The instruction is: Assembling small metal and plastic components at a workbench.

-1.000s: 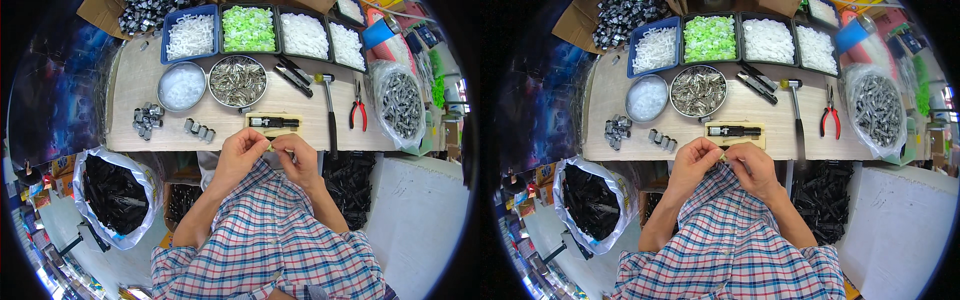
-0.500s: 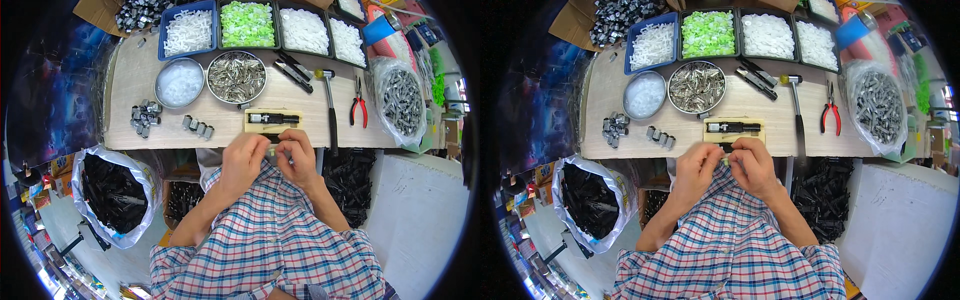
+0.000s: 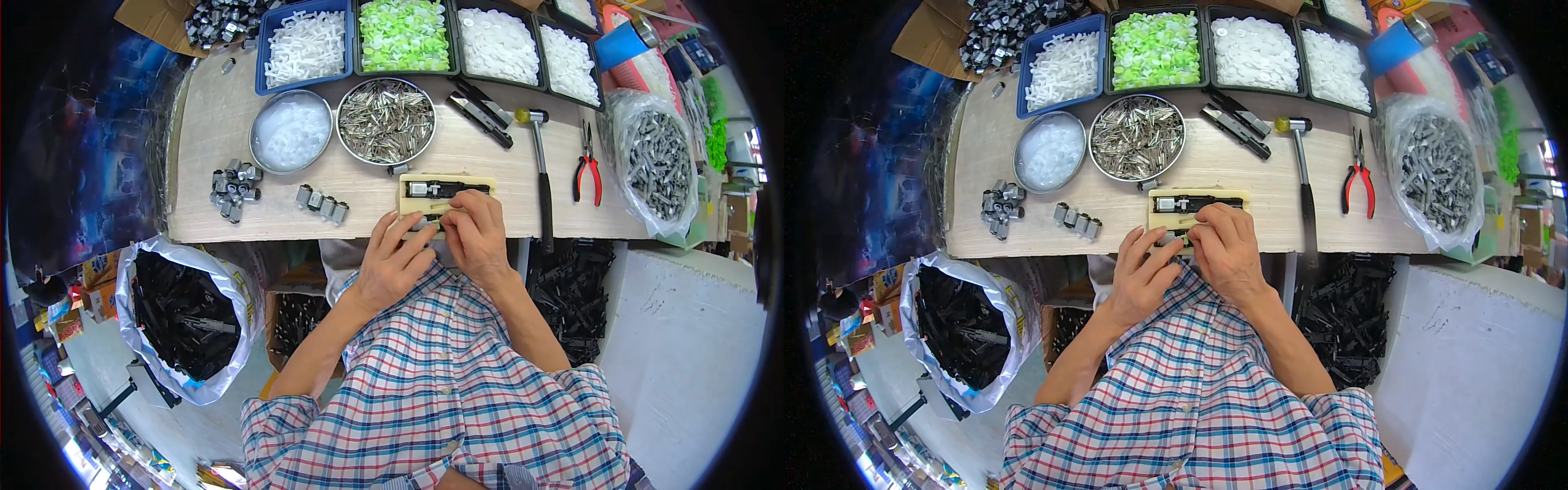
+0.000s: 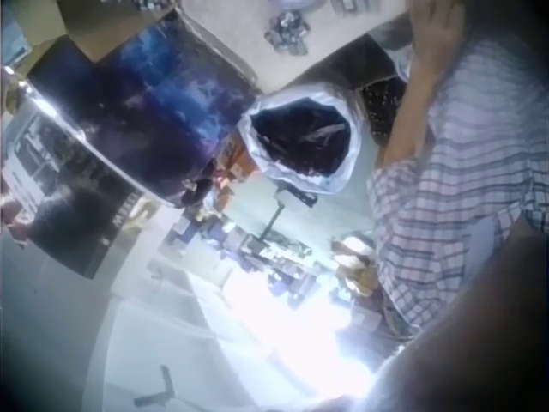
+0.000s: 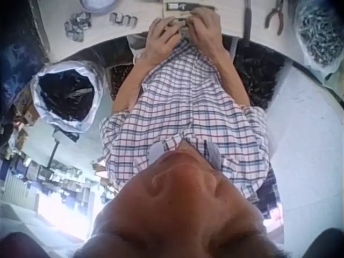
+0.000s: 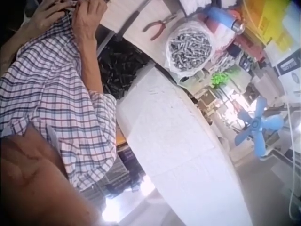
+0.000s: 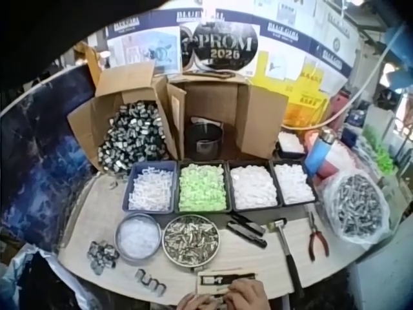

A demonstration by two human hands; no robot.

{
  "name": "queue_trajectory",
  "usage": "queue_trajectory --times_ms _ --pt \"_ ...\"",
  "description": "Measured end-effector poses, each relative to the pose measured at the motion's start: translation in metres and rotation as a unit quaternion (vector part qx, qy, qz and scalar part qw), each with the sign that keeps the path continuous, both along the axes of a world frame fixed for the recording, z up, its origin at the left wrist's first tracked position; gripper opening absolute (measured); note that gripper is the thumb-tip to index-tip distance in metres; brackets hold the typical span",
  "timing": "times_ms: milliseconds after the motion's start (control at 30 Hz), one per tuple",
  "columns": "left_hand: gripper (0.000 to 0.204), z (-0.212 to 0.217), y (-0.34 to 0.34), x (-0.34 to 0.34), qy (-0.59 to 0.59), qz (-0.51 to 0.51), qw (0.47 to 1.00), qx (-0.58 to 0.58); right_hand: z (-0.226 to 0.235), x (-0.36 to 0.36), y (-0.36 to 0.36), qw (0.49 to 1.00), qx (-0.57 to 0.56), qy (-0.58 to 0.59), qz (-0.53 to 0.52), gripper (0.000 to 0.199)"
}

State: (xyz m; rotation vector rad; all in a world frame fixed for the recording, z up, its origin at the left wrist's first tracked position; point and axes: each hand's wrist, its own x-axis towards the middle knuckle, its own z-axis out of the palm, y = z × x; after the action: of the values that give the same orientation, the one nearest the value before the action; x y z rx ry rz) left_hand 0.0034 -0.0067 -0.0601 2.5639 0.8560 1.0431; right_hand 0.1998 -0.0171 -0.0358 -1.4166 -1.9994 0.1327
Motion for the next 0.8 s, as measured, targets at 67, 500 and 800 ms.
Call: queue_trajectory --times_ms 67,500,800 --pt "0.01 -0.001 0.001 0.001 0.009 -0.011 1.0 0.002 -0.001 -0.001 -0.001 1.0 -0.002 0.002 -0.007 0.024" --pt "0.013 -0.026 0.007 -0.003 0.11 -0.041 0.989 0.087 0.007 0.0 0.004 1.0 -0.023 0.013 0.006 0.022" --pt "0.014 -0.02 0.034 -0.002 -0.013 -0.03 0.995 0.093 0.037 0.046 0.064 0.993 -0.009 0.108 -0.041 0.014"
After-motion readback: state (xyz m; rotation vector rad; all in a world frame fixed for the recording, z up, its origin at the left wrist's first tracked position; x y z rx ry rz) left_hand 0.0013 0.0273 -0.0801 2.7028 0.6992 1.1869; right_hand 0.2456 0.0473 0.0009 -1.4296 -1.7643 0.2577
